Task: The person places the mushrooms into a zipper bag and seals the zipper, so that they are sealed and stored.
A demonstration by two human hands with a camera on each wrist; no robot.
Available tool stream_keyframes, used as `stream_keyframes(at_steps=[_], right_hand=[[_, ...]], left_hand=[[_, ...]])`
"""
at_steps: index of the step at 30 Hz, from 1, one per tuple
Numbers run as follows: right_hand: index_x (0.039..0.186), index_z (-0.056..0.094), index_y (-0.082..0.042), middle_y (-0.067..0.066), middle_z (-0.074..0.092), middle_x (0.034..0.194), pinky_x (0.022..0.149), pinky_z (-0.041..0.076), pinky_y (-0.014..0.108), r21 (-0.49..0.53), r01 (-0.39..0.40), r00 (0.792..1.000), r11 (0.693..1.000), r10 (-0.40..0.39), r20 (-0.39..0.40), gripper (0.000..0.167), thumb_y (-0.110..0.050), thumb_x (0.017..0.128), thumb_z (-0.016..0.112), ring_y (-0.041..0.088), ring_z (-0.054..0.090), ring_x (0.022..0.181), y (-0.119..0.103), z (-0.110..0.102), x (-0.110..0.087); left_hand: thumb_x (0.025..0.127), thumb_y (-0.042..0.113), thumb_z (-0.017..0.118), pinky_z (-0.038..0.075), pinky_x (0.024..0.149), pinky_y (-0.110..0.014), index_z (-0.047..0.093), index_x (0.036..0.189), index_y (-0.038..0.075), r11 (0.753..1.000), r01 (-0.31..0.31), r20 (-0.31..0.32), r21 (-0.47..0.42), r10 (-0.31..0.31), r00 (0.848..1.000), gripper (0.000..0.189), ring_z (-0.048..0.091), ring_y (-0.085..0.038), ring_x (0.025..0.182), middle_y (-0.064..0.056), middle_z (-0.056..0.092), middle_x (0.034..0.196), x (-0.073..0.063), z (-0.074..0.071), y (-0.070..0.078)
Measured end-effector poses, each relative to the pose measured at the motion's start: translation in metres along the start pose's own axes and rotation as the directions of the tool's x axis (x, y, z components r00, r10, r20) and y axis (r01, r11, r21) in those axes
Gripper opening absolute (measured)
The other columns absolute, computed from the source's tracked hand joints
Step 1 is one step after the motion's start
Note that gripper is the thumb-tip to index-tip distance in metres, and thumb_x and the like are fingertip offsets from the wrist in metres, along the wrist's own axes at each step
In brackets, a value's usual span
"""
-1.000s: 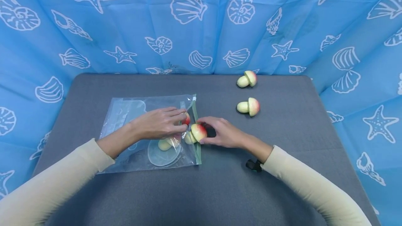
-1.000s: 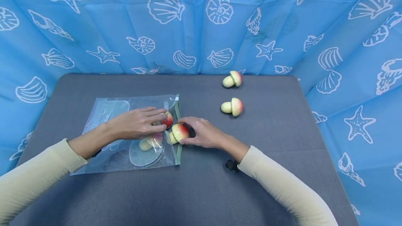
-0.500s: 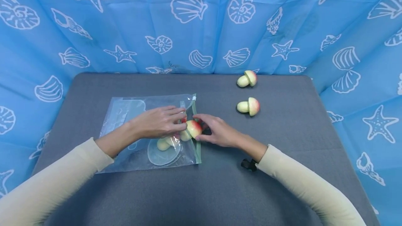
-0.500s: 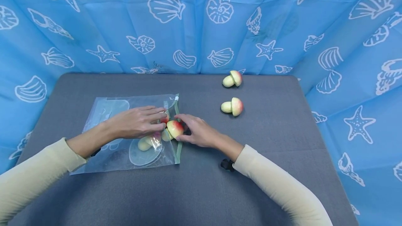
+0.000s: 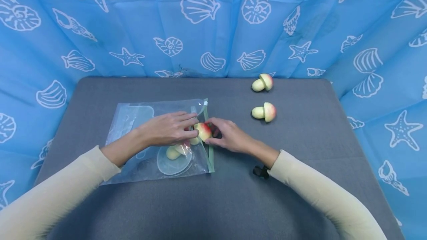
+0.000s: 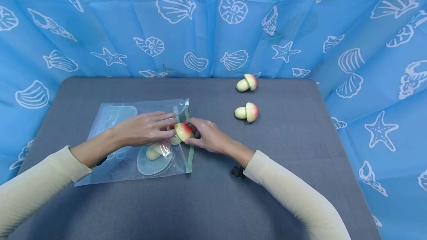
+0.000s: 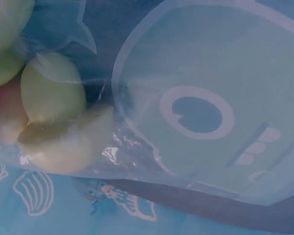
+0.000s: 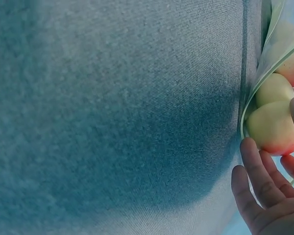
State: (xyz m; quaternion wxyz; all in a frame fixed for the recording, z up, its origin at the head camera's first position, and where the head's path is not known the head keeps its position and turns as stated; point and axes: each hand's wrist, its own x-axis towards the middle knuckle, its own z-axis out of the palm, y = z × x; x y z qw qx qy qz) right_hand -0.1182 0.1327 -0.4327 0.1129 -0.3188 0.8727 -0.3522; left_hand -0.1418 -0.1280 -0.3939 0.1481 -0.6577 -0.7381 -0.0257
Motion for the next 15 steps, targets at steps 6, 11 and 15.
stream_keyframes(at_steps=[6,11,15], right_hand=[[0.134,0.053,-0.004,0.004,0.069,0.096,0.076,0.060,0.034,0.009,-0.041,0.999,0.999,0.041,-0.003,0.051,-0.023,0.091,0.074,0.015,0.067,0.087,-0.0024,0.0008,0.0048],[0.132,0.054,-0.004,0.005,0.071,0.096,0.077,0.060,0.033,0.039,-0.058,0.998,0.998,0.059,-0.017,0.046,-0.016,0.092,0.073,0.013,0.068,0.086,-0.0040,0.0029,0.0074],[0.128,0.056,-0.004,0.007,0.072,0.099,0.079,0.060,0.033,0.042,-0.044,0.998,0.998,0.045,-0.031,0.041,-0.012,0.091,0.073,0.016,0.069,0.090,-0.0033,0.0041,0.0077]], left_hand=[[0.089,0.031,0.074,0.054,0.099,-0.047,0.056,0.108,0.013,1.000,0.002,0.011,-0.004,-0.002,1.000,0.032,0.061,-0.036,0.120,-0.018,0.065,0.124,0.0005,-0.0009,-0.0002],[0.087,0.035,0.075,0.053,0.100,-0.047,0.056,0.108,0.013,1.000,-0.006,0.013,0.000,0.006,1.000,0.037,0.060,-0.036,0.120,-0.018,0.065,0.124,0.0010,-0.0012,-0.0005],[0.085,0.035,0.076,0.052,0.101,-0.047,0.057,0.110,0.013,1.000,-0.003,0.015,-0.005,0.003,1.000,0.039,0.060,-0.036,0.122,-0.018,0.065,0.123,0.0009,-0.0022,-0.0004]])
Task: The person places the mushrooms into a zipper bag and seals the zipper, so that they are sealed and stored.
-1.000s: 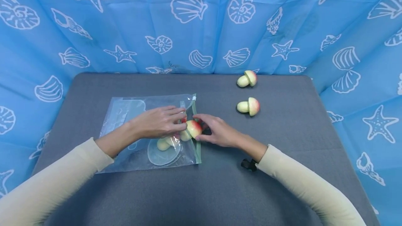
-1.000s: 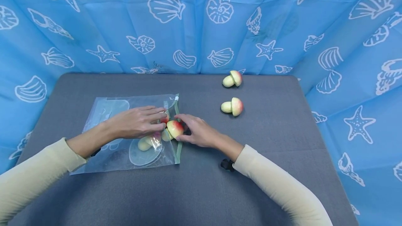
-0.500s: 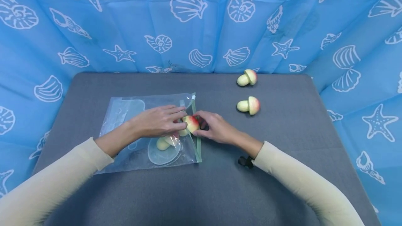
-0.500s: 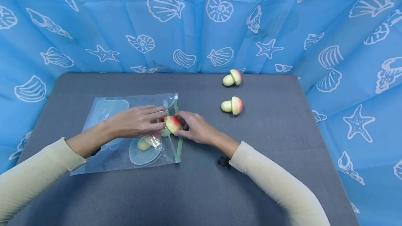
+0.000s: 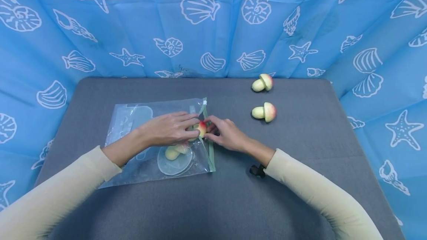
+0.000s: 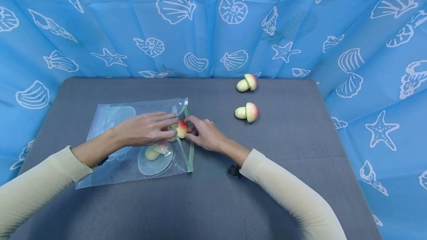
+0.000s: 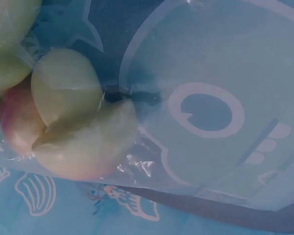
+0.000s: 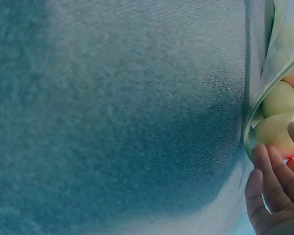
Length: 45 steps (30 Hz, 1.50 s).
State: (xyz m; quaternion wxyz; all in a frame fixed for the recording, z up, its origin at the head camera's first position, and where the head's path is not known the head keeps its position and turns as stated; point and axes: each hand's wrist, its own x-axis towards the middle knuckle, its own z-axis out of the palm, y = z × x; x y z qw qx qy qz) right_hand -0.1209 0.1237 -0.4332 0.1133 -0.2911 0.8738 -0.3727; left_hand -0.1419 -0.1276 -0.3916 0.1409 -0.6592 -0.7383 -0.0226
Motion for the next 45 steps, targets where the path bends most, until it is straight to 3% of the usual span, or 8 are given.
stream_keyframes(at_steps=[8,13,20,24,27,31,40,45], right_hand=[[0.131,0.057,-0.004,0.008,0.069,0.119,0.085,0.059,0.034,0.012,0.086,0.994,0.996,-0.087,0.069,0.043,-0.010,0.092,0.072,0.019,0.068,0.098,0.003,0.001,-0.003],[0.136,0.055,-0.008,0.005,0.066,0.127,0.086,0.058,0.034,0.022,0.102,0.984,0.995,-0.104,0.144,0.045,-0.014,0.093,0.069,0.017,0.067,0.102,0.003,0.000,-0.005],[0.141,0.053,-0.008,0.006,0.065,0.129,0.073,0.057,0.033,0.013,0.105,0.973,0.994,-0.105,0.205,0.051,-0.016,0.093,0.069,0.017,0.066,0.104,0.003,0.000,-0.006],[0.142,0.053,-0.009,0.006,0.063,0.132,0.085,0.057,0.035,0.008,0.136,0.966,0.991,-0.134,0.223,0.052,-0.016,0.094,0.069,0.017,0.065,0.107,0.005,0.000,-0.007],[0.141,0.054,-0.010,0.007,0.058,0.139,0.102,0.051,0.039,-0.008,0.175,0.956,0.984,-0.169,0.239,0.050,-0.017,0.094,0.068,0.020,0.060,0.119,0.007,-0.002,-0.009],[0.140,0.056,-0.011,0.009,0.054,0.143,0.110,0.045,0.043,-0.021,0.189,0.951,0.982,-0.178,0.253,0.048,-0.019,0.095,0.067,0.022,0.051,0.131,0.006,-0.006,-0.013],[0.136,0.058,-0.008,0.007,0.060,0.131,0.092,0.055,0.044,-0.049,0.133,0.976,0.990,-0.121,0.183,0.046,-0.017,0.093,0.070,0.023,0.062,0.111,0.011,-0.028,-0.019],[0.136,0.057,-0.004,0.010,0.060,0.131,0.094,0.053,0.049,-0.070,0.108,0.990,0.992,-0.101,0.102,0.048,-0.014,0.091,0.072,0.029,0.061,0.112,0.018,-0.047,-0.023]], left_hand=[[0.089,0.009,0.071,0.052,0.102,-0.047,0.060,0.117,0.015,1.000,0.012,0.001,-0.022,-0.012,1.000,0.030,0.058,-0.036,0.124,-0.018,0.064,0.126,-0.001,-0.001,0.001],[0.091,0.010,0.066,0.053,0.101,-0.048,0.061,0.114,0.013,1.000,0.006,-0.021,-0.029,-0.007,1.000,0.024,0.059,-0.036,0.123,-0.018,0.066,0.123,-0.001,0.001,0.002],[0.094,0.011,0.063,0.052,0.102,-0.047,0.061,0.117,0.013,1.000,0.013,-0.026,-0.001,-0.013,1.000,0.024,0.059,-0.034,0.123,-0.018,0.065,0.125,-0.001,0.002,0.001],[0.094,0.010,0.059,0.052,0.102,-0.047,0.060,0.117,0.013,1.000,0.010,-0.020,0.021,-0.010,1.000,0.023,0.059,-0.034,0.122,-0.018,0.065,0.126,-0.001,0.001,0.002],[0.095,0.011,0.058,0.051,0.103,-0.047,0.059,0.116,0.013,1.000,0.008,-0.014,0.030,-0.008,1.000,0.021,0.059,-0.034,0.123,-0.018,0.065,0.126,0.000,0.001,0.002],[0.095,0.011,0.059,0.052,0.102,-0.047,0.059,0.114,0.014,0.999,0.011,-0.009,0.032,-0.010,1.000,0.019,0.059,-0.033,0.122,-0.017,0.065,0.126,0.000,-0.001,0.003],[0.094,0.007,0.057,0.053,0.101,-0.047,0.056,0.110,0.013,0.999,-0.001,-0.030,0.036,0.002,1.000,0.016,0.060,-0.033,0.121,-0.018,0.066,0.124,0.001,0.000,0.003],[0.094,0.005,0.057,0.052,0.102,-0.047,0.057,0.110,0.012,0.999,0.004,-0.027,0.032,-0.003,1.000,0.018,0.060,-0.034,0.122,-0.018,0.066,0.124,0.000,-0.001,0.003]])
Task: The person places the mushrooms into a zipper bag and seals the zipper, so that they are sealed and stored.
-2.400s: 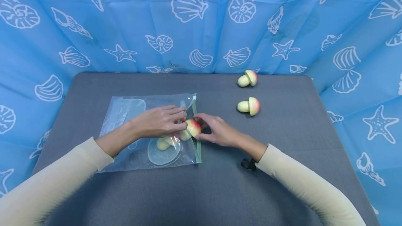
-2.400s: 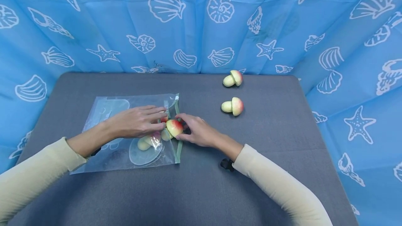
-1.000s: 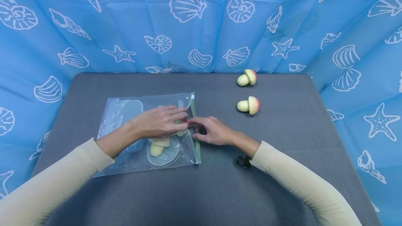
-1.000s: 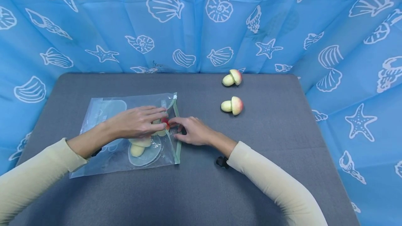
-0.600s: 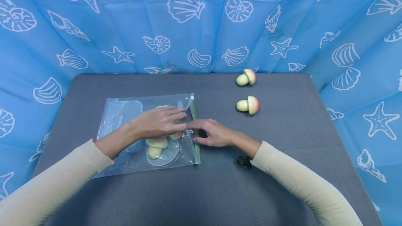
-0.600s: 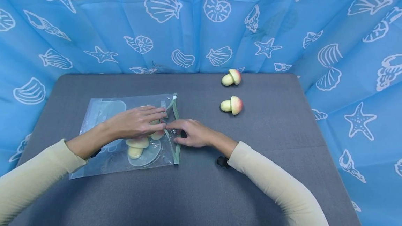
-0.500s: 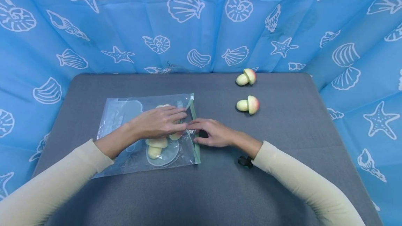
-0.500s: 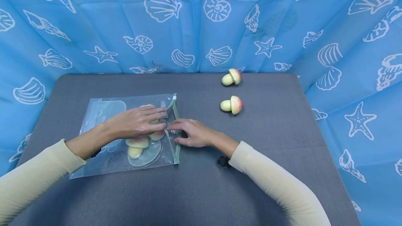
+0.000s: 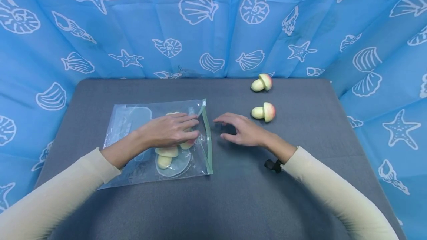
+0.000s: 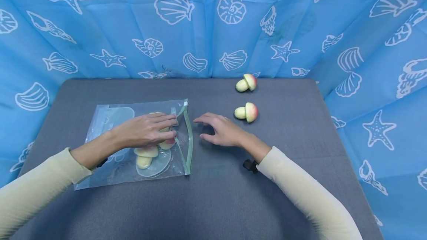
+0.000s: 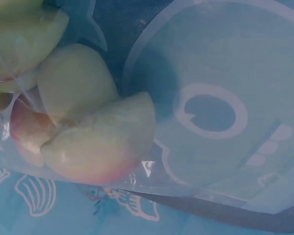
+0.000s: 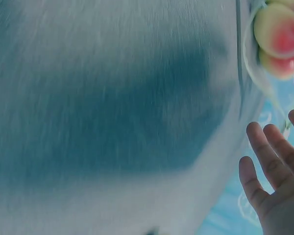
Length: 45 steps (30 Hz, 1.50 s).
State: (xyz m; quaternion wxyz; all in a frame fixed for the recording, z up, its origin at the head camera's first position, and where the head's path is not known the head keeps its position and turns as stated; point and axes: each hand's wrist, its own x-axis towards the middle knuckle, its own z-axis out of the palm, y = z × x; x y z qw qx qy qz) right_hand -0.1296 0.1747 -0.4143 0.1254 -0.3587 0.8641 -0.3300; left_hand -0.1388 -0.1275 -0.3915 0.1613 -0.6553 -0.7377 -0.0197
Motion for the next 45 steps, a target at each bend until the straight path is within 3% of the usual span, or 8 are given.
stream_keyframes(at_steps=[13,22,26,33,38,45], right_hand=[[0.139,0.055,-0.010,0.011,0.057,0.137,0.100,0.049,0.054,-0.054,-0.086,0.988,0.995,0.078,-0.136,0.053,-0.017,0.090,0.074,0.029,0.058,0.120,0.010,-0.051,-0.021],[0.144,0.050,-0.010,0.011,0.052,0.146,0.107,0.042,0.057,-0.042,-0.148,0.955,0.988,0.132,-0.266,0.061,-0.017,0.089,0.075,0.033,0.051,0.131,0.028,-0.075,-0.034],[0.147,0.048,-0.012,0.010,0.049,0.149,0.107,0.040,0.060,-0.032,-0.176,0.928,0.984,0.155,-0.340,0.071,-0.019,0.084,0.080,0.035,0.046,0.135,0.037,-0.081,-0.039],[0.153,0.037,-0.032,0.004,0.035,0.159,0.112,0.035,0.061,0.045,-0.248,0.876,0.968,0.244,-0.417,0.095,-0.024,0.075,0.089,0.032,0.040,0.141,0.049,-0.083,-0.048],[0.155,0.036,-0.025,0.006,0.030,0.161,0.113,0.033,0.060,0.073,-0.294,0.861,0.953,0.297,-0.414,0.095,-0.025,0.075,0.088,0.035,0.037,0.142,0.057,-0.083,-0.054],[0.155,0.035,-0.014,0.015,0.038,0.156,0.110,0.038,0.060,0.077,-0.311,0.859,0.947,0.314,-0.404,0.093,-0.023,0.077,0.086,0.043,0.043,0.135,0.072,-0.077,-0.063]], left_hand=[[0.094,0.005,0.053,0.051,0.103,-0.046,0.056,0.104,0.011,1.000,-0.003,-0.015,0.012,0.003,1.000,0.013,0.060,-0.034,0.122,-0.018,0.066,0.124,-0.001,0.000,0.000],[0.094,0.005,0.053,0.052,0.102,-0.046,0.056,0.105,0.011,1.000,-0.003,-0.026,0.008,0.003,1.000,0.013,0.060,-0.034,0.122,-0.018,0.066,0.123,-0.001,0.001,0.000],[0.094,0.005,0.052,0.051,0.103,-0.046,0.057,0.104,0.011,1.000,-0.004,-0.033,0.007,0.004,0.999,0.012,0.060,-0.034,0.121,-0.018,0.066,0.123,-0.001,0.001,0.000],[0.095,0.005,0.052,0.053,0.101,-0.046,0.057,0.105,0.011,1.000,-0.006,-0.033,0.009,0.006,0.999,0.013,0.060,-0.034,0.121,-0.018,0.066,0.123,-0.002,0.001,0.000],[0.095,0.006,0.051,0.054,0.100,-0.047,0.057,0.105,0.011,1.000,-0.007,-0.040,0.005,0.007,0.999,0.013,0.060,-0.035,0.121,-0.018,0.066,0.123,-0.002,0.002,0.001],[0.095,0.007,0.051,0.055,0.098,-0.047,0.057,0.106,0.012,1.000,-0.007,-0.043,0.010,0.008,0.999,0.013,0.060,-0.035,0.120,-0.018,0.066,0.123,-0.003,0.004,0.001]])
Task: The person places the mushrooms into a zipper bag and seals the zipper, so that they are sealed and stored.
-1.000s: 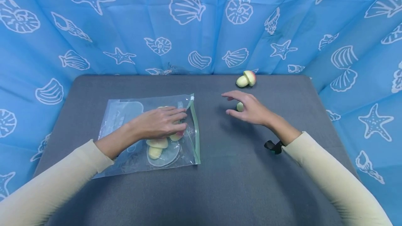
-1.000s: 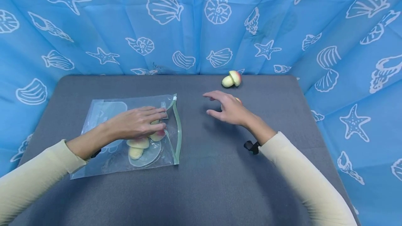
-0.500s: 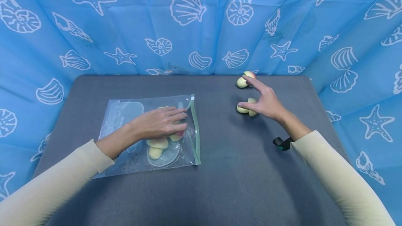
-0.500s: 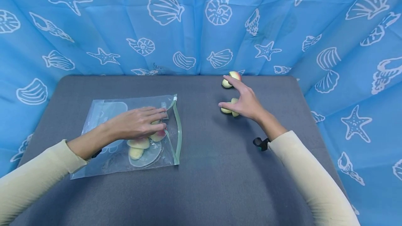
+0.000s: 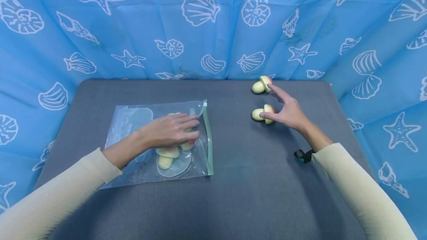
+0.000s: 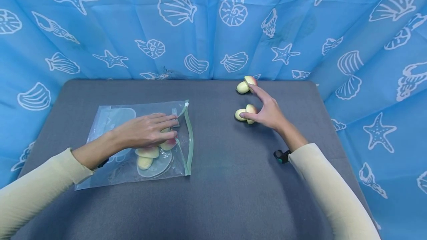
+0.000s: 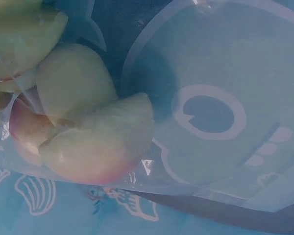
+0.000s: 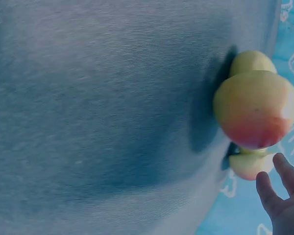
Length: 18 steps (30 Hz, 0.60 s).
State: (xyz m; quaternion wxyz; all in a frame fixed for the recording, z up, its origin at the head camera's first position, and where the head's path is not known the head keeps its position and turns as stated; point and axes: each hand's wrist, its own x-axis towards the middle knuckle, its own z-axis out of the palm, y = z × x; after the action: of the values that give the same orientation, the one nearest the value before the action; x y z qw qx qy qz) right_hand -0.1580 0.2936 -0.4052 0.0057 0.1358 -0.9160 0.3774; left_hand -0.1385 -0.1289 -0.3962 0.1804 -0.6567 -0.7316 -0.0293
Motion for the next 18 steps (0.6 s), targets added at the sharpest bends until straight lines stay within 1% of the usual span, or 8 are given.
stream_keyframes(at_steps=[3,5,9,12,14,16,18], right_hand=[[0.155,0.034,-0.013,0.015,0.036,0.157,0.108,0.041,0.061,0.015,-0.013,1.000,1.000,0.013,0.010,0.094,-0.019,0.077,0.086,0.043,0.045,0.134,0.006,0.002,-0.004],[0.155,0.034,-0.012,0.015,0.034,0.158,0.105,0.043,0.062,0.043,-0.012,1.000,0.999,0.011,0.010,0.094,-0.015,0.076,0.087,0.044,0.045,0.134,0.009,0.002,-0.006],[0.153,0.035,-0.005,0.022,0.032,0.157,0.100,0.048,0.062,0.086,-0.044,0.999,0.995,0.042,0.023,0.092,-0.004,0.075,0.085,0.049,0.045,0.132,-0.010,-0.001,-0.014],[0.152,0.036,-0.006,0.024,0.033,0.156,0.096,0.052,0.058,0.086,-0.081,0.996,0.993,0.078,0.036,0.091,-0.005,0.076,0.085,0.048,0.047,0.130,-0.010,0.000,-0.016],[0.152,0.038,-0.009,0.023,0.036,0.155,0.092,0.054,0.056,0.075,-0.082,0.996,0.994,0.079,0.041,0.090,-0.010,0.076,0.087,0.046,0.053,0.126,0.003,0.003,-0.015],[0.151,0.040,-0.010,0.022,0.040,0.153,0.091,0.055,0.055,0.065,-0.079,0.996,0.995,0.076,0.047,0.088,-0.015,0.077,0.087,0.045,0.056,0.123,0.016,0.005,-0.015],[0.150,0.042,-0.008,0.024,0.043,0.150,0.091,0.054,0.056,0.047,-0.075,0.996,0.996,0.072,0.058,0.086,-0.018,0.077,0.087,0.045,0.058,0.120,0.022,0.005,-0.015]], left_hand=[[0.095,0.007,0.051,0.055,0.098,-0.047,0.057,0.105,0.012,1.000,0.001,0.002,-0.002,-0.001,1.000,0.013,0.060,-0.035,0.120,-0.018,0.066,0.123,0.001,0.000,0.000],[0.095,0.008,0.050,0.055,0.098,-0.047,0.057,0.105,0.012,1.000,0.003,0.003,-0.006,-0.003,1.000,0.013,0.060,-0.035,0.120,-0.019,0.066,0.123,0.001,0.000,0.000],[0.095,0.008,0.051,0.055,0.098,-0.047,0.057,0.104,0.012,1.000,0.008,0.005,-0.010,-0.008,1.000,0.012,0.060,-0.036,0.120,-0.019,0.066,0.123,0.002,-0.001,0.000],[0.095,0.007,0.052,0.054,0.098,-0.047,0.057,0.106,0.012,1.000,0.009,0.015,-0.007,-0.009,1.000,0.013,0.060,-0.035,0.121,-0.018,0.065,0.124,0.001,-0.001,-0.001],[0.095,0.007,0.053,0.054,0.098,-0.047,0.057,0.106,0.012,1.000,0.007,0.017,-0.007,-0.007,1.000,0.013,0.060,-0.035,0.121,-0.019,0.065,0.124,0.002,-0.001,-0.001],[0.095,0.007,0.053,0.054,0.099,-0.047,0.057,0.106,0.012,1.000,0.006,0.017,-0.009,-0.006,1.000,0.013,0.060,-0.035,0.121,-0.019,0.066,0.124,0.002,-0.001,-0.002],[0.095,0.008,0.053,0.054,0.099,-0.047,0.057,0.106,0.012,1.000,0.003,0.013,-0.013,-0.003,1.000,0.013,0.060,-0.035,0.121,-0.019,0.066,0.123,0.002,-0.001,-0.002]])
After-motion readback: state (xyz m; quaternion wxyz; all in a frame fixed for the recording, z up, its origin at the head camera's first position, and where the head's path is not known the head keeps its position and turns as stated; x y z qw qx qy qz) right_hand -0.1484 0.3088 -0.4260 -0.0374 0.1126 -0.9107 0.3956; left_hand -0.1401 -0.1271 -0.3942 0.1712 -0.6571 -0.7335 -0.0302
